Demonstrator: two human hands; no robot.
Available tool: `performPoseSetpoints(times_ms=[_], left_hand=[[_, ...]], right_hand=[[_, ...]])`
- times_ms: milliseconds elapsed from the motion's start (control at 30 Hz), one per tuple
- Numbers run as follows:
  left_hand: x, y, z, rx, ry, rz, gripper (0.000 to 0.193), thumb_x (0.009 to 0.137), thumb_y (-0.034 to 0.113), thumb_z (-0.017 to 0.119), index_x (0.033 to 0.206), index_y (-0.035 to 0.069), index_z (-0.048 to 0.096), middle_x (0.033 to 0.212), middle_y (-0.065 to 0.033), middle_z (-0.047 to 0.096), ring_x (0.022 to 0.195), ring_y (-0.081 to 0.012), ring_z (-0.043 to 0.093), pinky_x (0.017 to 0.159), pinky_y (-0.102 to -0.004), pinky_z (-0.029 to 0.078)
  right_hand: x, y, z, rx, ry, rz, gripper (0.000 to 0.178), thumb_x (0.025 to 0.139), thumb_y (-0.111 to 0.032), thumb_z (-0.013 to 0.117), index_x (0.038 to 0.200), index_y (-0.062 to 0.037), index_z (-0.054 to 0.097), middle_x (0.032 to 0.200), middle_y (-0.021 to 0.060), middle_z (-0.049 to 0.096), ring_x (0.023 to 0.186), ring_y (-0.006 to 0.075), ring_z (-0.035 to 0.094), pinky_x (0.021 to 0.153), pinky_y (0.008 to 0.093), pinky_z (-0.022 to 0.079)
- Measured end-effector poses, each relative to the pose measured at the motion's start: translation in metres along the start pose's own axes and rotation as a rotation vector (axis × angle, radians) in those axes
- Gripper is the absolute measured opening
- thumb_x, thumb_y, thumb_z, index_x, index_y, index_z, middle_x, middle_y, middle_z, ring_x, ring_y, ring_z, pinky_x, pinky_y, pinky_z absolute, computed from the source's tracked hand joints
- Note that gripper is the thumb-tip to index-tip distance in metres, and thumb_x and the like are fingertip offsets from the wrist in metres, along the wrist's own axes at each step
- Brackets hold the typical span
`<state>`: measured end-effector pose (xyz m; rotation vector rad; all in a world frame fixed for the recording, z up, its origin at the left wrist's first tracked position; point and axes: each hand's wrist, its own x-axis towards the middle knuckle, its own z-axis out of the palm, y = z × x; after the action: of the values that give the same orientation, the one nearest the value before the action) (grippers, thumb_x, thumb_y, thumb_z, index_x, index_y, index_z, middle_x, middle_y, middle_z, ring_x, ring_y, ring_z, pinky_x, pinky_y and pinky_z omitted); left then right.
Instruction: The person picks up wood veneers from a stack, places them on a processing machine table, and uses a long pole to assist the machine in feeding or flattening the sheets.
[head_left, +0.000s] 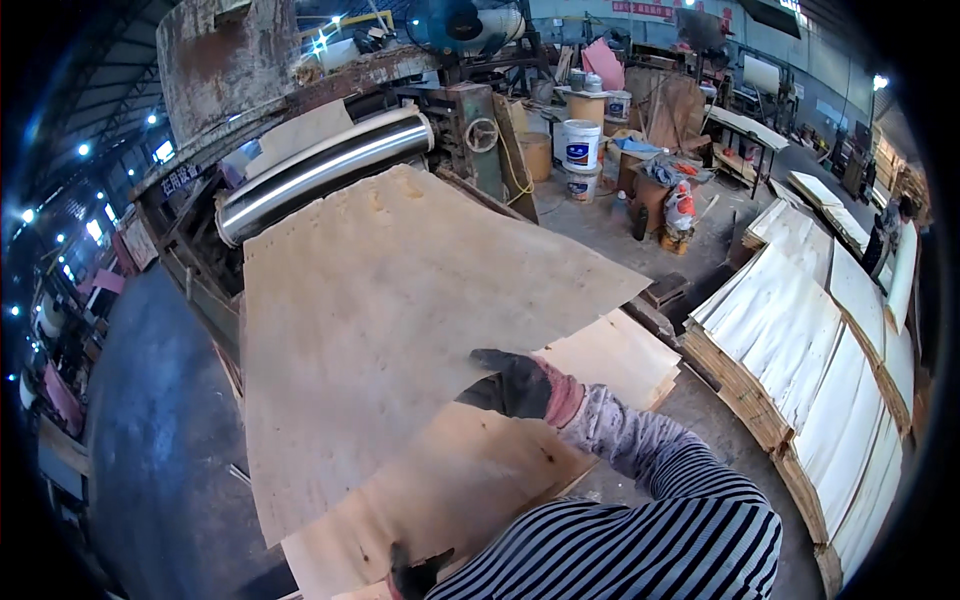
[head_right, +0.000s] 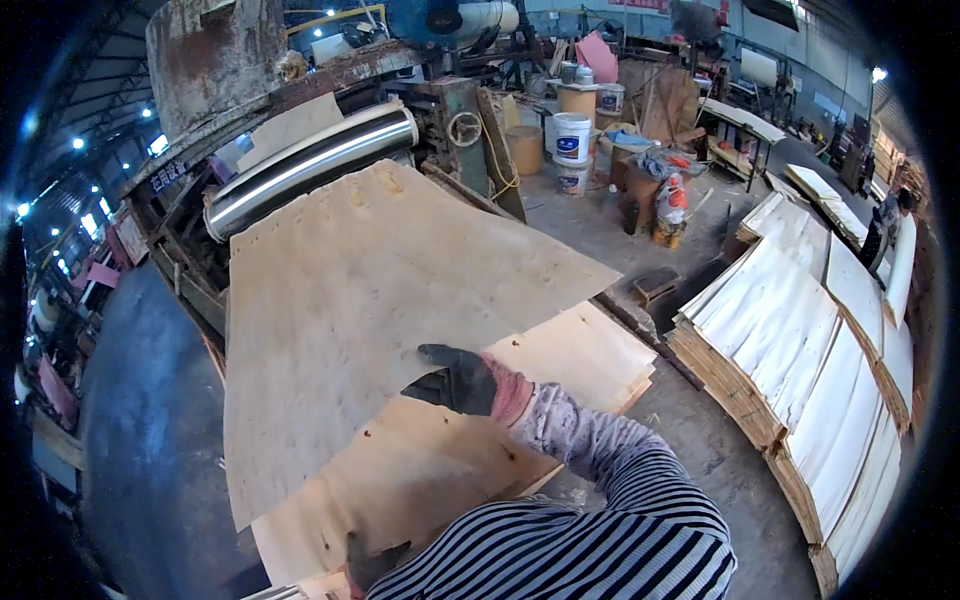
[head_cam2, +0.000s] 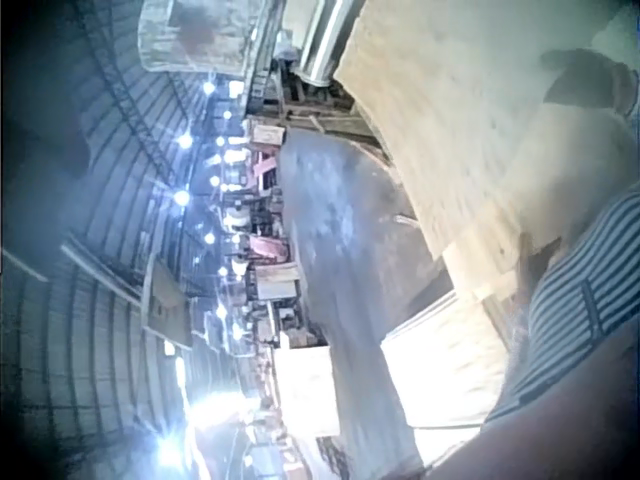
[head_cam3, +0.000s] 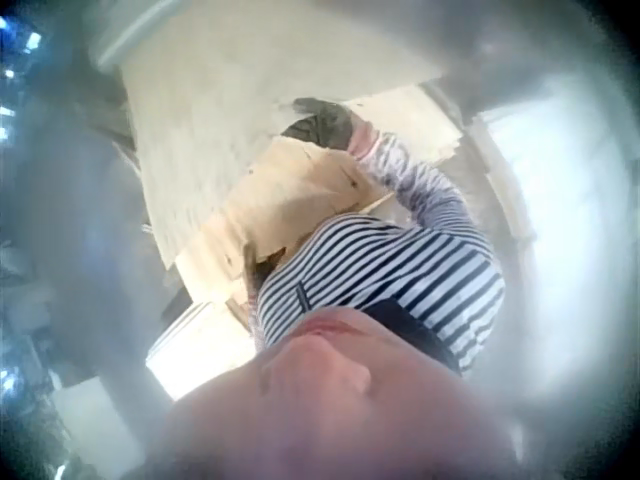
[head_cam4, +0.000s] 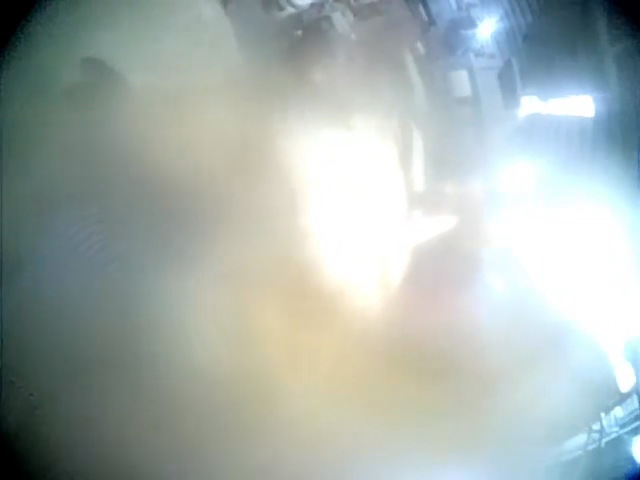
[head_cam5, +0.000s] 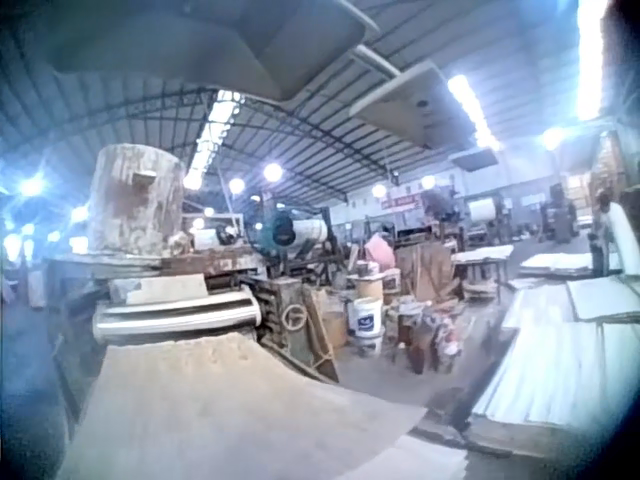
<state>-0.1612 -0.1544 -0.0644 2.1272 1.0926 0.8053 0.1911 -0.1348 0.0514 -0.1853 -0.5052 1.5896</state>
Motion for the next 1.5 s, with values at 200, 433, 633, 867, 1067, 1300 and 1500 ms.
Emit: performPoseSetpoints(times_ms=[200,433,633,867,1067,1300,1500], left_hand=[[0.002,-0.016,-0.004,0.163,0.152,0.248,0.048,0.062,-0.001,0.056,0.11,0.001,0.051,0.104,-0.0203,0.055,0.081,-0.0361,0.058,0.072,-0.0411,0.047],[-0.022,-0.117,0.043,0.078,0.122,0.043,0.042,0.072,0.001,0.058,0.114,0.004,0.051,0.113,-0.017,0.054,0.107,-0.0284,0.05,0.092,-0.0356,0.039],[-0.01,-0.07,0.028,0.167,0.128,0.107,0.047,0.07,0.004,0.06,0.115,0.003,0.049,0.115,-0.019,0.051,0.108,-0.0324,0.049,0.092,-0.0381,0.038],[-0.009,-0.078,0.029,0.199,0.123,0.218,0.05,0.07,0.008,0.06,0.117,0.001,0.046,0.115,-0.0204,0.051,0.107,-0.0344,0.049,0.091,-0.04,0.039],[-0.011,-0.073,0.026,0.273,0.027,0.027,0.053,0.066,0.004,0.061,0.117,0.002,0.047,0.115,-0.0171,0.052,0.108,-0.0324,0.048,0.092,-0.0378,0.037],[-0.017,-0.075,0.027,0.063,0.044,-0.039,0.047,0.069,0.0,0.06,0.115,0.0,0.048,0.114,-0.0194,0.051,0.11,-0.0289,0.047,0.092,-0.0356,0.037],[-0.016,-0.066,0.021,-0.071,-0.014,-0.181,0.045,0.071,0.0,0.059,0.115,0.0,0.049,0.113,-0.0197,0.052,0.109,-0.0288,0.048,0.092,-0.0352,0.038]], right_hand=[[0.019,-0.031,0.016,0.081,-0.161,0.206,0.029,0.086,-0.019,0.047,0.111,-0.0056,0.052,0.113,0.0203,0.052,0.106,0.0347,0.049,0.096,0.0434,0.035],[0.074,-0.036,0.013,-0.053,0.043,0.002,0.023,0.081,-0.012,0.054,0.101,-0.0008,0.054,0.109,0.0207,0.053,0.105,0.0344,0.05,0.096,0.0405,0.038],[0.084,-0.032,0.004,-0.053,0.018,0.016,0.026,0.08,-0.01,0.054,0.103,0.0003,0.052,0.11,0.02,0.052,0.104,0.0334,0.05,0.093,0.0404,0.04],[0.107,-0.042,0.021,-0.252,-0.209,-0.035,0.03,0.087,-0.019,0.045,0.113,-0.0067,0.05,0.119,0.0165,0.049,0.114,0.03,0.043,0.098,0.0372,0.032],[0.205,-0.14,0.104,-0.153,-0.336,0.208,0.043,0.089,-0.019,0.039,0.124,0.0054,0.034,0.129,0.0178,0.037,0.114,0.0268,0.043,0.098,0.0261,0.035],[0.301,-0.134,0.124,-0.363,-0.311,-0.112,0.039,0.085,-0.014,0.043,0.116,0.0096,0.039,0.119,0.028,0.042,0.108,0.0394,0.045,0.095,0.0423,0.04],[0.4,-0.1,-0.055,-0.095,-0.044,-0.14,0.033,0.08,-0.027,0.055,0.105,-0.0056,0.052,0.108,0.0131,0.055,0.099,0.0327,0.052,0.087,0.0456,0.042]])
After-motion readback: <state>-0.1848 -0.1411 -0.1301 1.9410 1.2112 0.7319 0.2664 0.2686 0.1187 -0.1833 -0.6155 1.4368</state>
